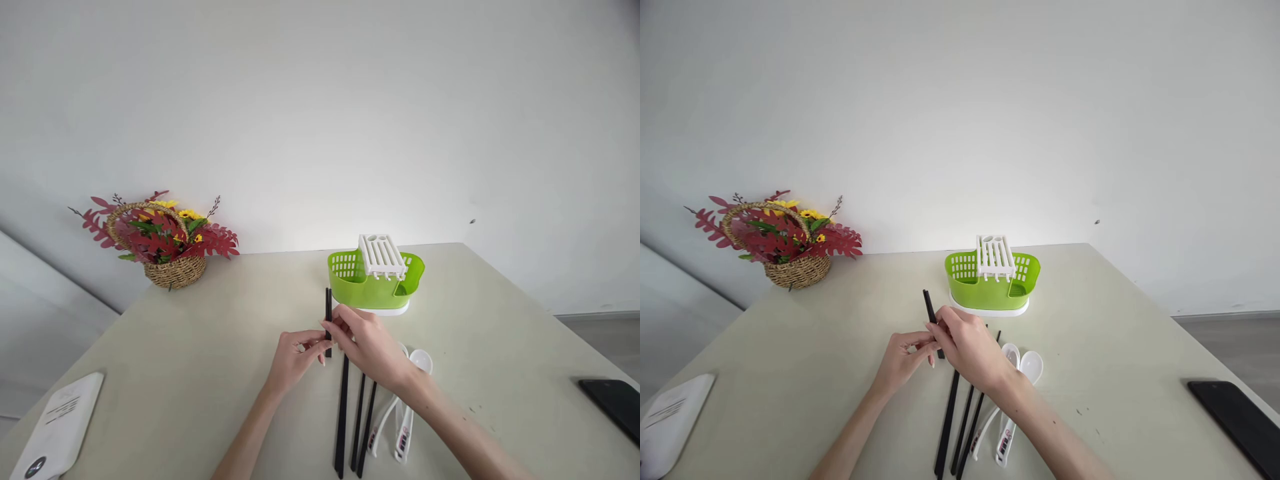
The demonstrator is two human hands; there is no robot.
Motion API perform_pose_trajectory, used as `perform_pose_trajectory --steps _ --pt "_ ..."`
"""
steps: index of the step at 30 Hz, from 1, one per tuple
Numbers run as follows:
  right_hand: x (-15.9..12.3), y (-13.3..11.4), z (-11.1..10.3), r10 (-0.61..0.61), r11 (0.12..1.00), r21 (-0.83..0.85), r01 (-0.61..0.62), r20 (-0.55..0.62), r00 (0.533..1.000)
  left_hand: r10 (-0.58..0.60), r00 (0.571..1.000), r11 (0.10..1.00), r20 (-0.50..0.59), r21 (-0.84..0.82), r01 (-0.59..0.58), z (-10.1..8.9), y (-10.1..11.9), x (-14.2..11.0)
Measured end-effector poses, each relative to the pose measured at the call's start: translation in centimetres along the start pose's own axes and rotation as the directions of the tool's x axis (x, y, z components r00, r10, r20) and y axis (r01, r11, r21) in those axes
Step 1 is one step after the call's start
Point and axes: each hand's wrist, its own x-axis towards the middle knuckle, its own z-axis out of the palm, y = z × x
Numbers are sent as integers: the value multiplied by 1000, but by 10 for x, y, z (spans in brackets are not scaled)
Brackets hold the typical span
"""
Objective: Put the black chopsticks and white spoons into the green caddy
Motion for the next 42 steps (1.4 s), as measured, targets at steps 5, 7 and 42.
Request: perform_pose_trajectory --steps 5,7,42 --pt "1 0 -1 -6 1000 18 6 -3 1000 -13 999 1000 30 23 12 0 1 0" --pt "1 0 -2 -6 1000 26 6 -2 1000 -12 999 1000 31 23 12 0 0 1" --pt "21 -50 -58 -84 981 -178 83 -1 996 -6 997 999 80 -49 10 1 -5 0"
